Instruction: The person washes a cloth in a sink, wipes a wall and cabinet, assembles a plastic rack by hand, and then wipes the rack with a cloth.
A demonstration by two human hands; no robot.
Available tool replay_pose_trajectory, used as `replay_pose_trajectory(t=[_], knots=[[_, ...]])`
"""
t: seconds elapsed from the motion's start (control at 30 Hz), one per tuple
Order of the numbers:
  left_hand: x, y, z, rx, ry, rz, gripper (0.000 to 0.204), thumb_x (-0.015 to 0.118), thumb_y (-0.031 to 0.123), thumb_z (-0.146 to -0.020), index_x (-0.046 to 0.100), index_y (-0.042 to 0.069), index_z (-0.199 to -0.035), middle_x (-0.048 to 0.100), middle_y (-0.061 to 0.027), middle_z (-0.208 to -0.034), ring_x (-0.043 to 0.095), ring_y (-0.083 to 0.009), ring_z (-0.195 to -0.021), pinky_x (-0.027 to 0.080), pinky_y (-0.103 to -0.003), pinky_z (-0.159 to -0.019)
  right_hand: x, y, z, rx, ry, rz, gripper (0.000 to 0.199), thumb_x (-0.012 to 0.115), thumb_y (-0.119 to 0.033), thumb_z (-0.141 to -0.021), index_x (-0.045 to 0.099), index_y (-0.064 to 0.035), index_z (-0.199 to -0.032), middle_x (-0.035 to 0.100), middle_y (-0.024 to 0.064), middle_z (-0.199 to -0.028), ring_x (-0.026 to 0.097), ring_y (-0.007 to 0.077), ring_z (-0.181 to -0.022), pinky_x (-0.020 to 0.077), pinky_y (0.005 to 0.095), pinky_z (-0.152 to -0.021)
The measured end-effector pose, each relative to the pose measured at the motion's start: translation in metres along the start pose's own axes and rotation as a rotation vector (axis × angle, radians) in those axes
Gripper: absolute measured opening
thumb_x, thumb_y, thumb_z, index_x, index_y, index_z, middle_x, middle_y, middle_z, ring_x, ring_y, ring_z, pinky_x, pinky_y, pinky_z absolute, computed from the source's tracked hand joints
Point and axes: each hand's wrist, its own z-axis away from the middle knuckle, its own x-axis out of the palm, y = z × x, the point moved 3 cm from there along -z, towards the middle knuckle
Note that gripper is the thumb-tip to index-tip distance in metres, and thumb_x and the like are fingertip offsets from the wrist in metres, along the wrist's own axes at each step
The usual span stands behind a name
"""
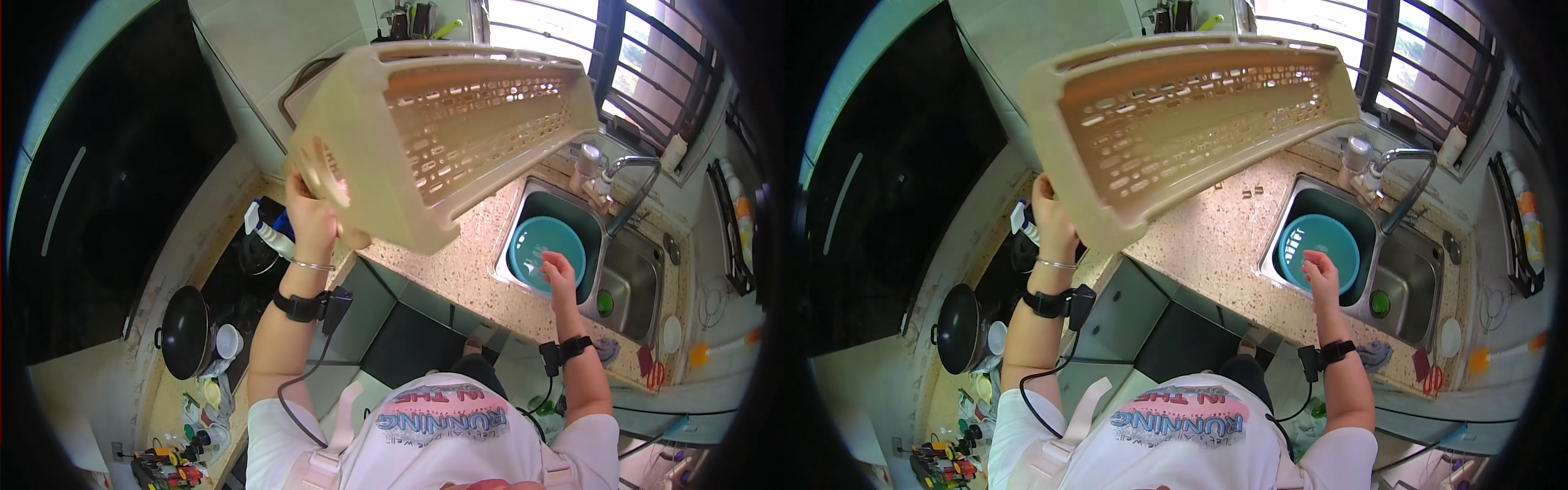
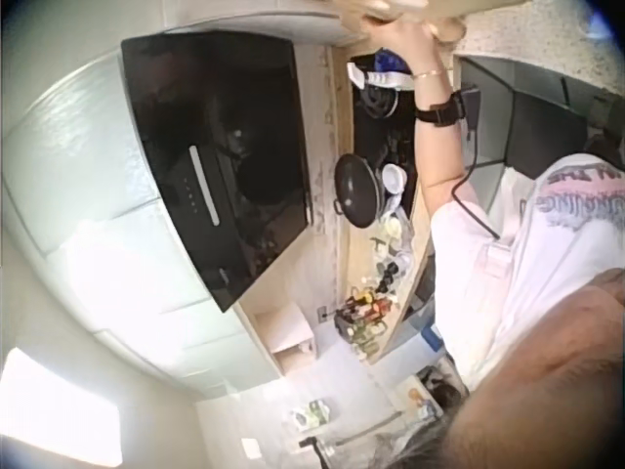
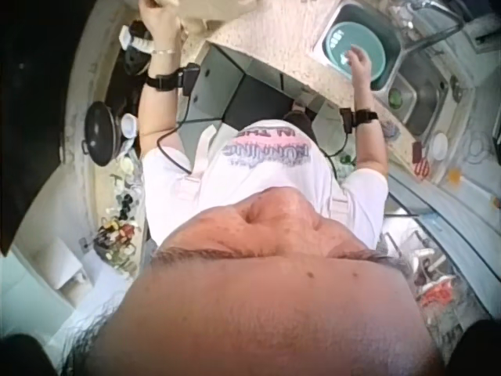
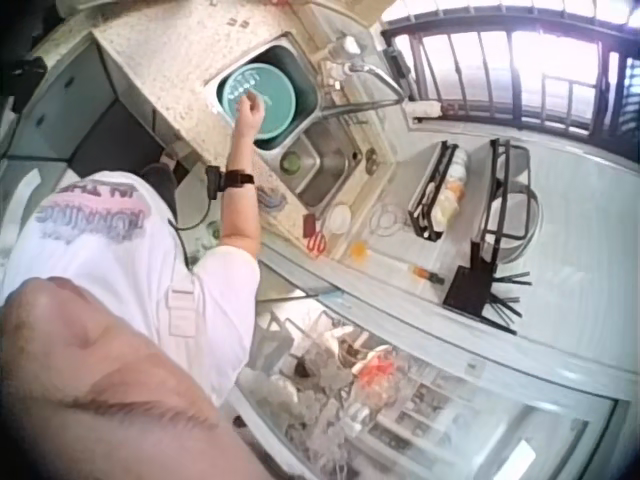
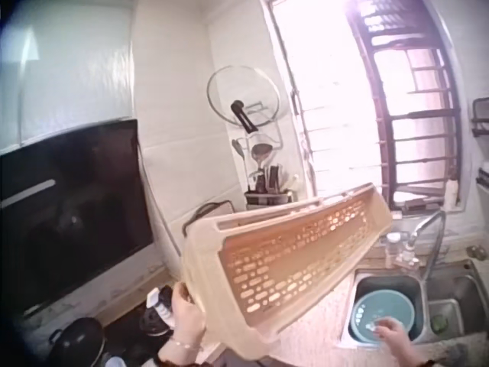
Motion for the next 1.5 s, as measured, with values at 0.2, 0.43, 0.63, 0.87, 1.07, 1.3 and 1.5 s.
replay_pose_trajectory(t=[0.2,0.43,0.63,0.87,1.07,1.3,1.5], knots=[[0.003,-0.017,0.0,0.017,0.02,-0.036,0.037,0.067,0.0,-0.076,0.05,-0.002,-0.109,0.058,-0.0078,-0.102,0.057,-0.0157,-0.095,0.046,-0.027,-0.084,0.013,0.001,-0.013,-0.02,-0.089,0.064,0.024,0.056,-0.009,-0.083,0.061,-0.0037,-0.105,0.061,0.0026,-0.097,0.058,0.0097,-0.08,0.0446,0.0228,-0.067],[0.003,-0.042,-0.04,-0.053,0.108,0.063,0.035,0.066,-0.002,-0.074,0.049,-0.001,-0.104,0.056,-0.008,-0.1,0.056,-0.016,-0.092,0.048,-0.028,-0.08,0.041,0.036,-0.125,-0.328,-0.318,0.527,0.031,0.061,-0.007,-0.078,0.059,-0.0041,-0.108,0.055,0.0084,-0.108,0.061,0.016,-0.084,0.0503,0.0293,-0.073],[0.032,-0.042,-0.049,-0.282,0.079,0.128,0.039,0.059,0.011,-0.081,0.051,-0.001,-0.116,0.061,-0.0119,-0.106,0.059,-0.0231,-0.1,0.051,-0.034,-0.086,0.088,0.07,-0.233,-0.446,-0.51,0.878,0.043,0.067,-0.009,-0.07,0.06,-0.0112,-0.112,0.049,0.0157,-0.124,0.051,0.0335,-0.109,0.0427,0.0425,-0.094],[0.046,-0.04,-0.061,-0.397,0.03,0.24,0.053,0.059,0.018,-0.079,0.044,0.003,-0.127,0.055,-0.0131,-0.12,0.057,-0.0238,-0.106,0.047,-0.037,-0.091,0.139,0.092,-0.281,-0.679,-0.622,0.922,0.035,0.063,-0.012,-0.076,0.063,-0.0231,-0.109,0.054,0.0076,-0.116,0.048,0.0281,-0.11,0.0423,0.0392,-0.094],[0.03,-0.053,-0.078,-0.348,0.145,0.144,0.054,0.057,0.017,-0.08,0.042,0.004,-0.13,0.055,-0.0125,-0.12,0.055,-0.0256,-0.109,0.046,-0.039,-0.094,0.161,0.075,-0.292,-0.649,-0.617,0.829,0.029,0.059,-0.003,-0.075,0.061,-0.0109,-0.103,0.056,0.0139,-0.104,0.053,0.0299,-0.1,0.0461,0.0379,-0.085],[0.012,-0.083,-0.081,-0.52,0.08,0.292,0.05,0.058,0.02,-0.081,0.046,0.002,-0.126,0.055,-0.0138,-0.119,0.055,-0.0265,-0.109,0.045,-0.041,-0.094,0.211,0.08,-0.282,-0.779,-0.619,0.895,0.031,0.058,-0.004,-0.074,0.059,-0.0078,-0.105,0.052,0.0177,-0.103,0.055,0.0335,-0.095,0.0482,0.0395,-0.082],[-0.006,-0.104,-0.083,-0.575,0.009,0.317,0.048,0.06,0.023,-0.085,0.046,0.001,-0.125,0.055,-0.0138,-0.119,0.055,-0.0264,-0.11,0.045,-0.043,-0.095,0.204,0.074,-0.271,-0.611,-0.641,1.054,0.029,0.056,-0.005,-0.073,0.055,-0.0025,-0.102,0.051,0.0223,-0.1,0.058,0.0356,-0.087,0.0493,0.0409,-0.079]])
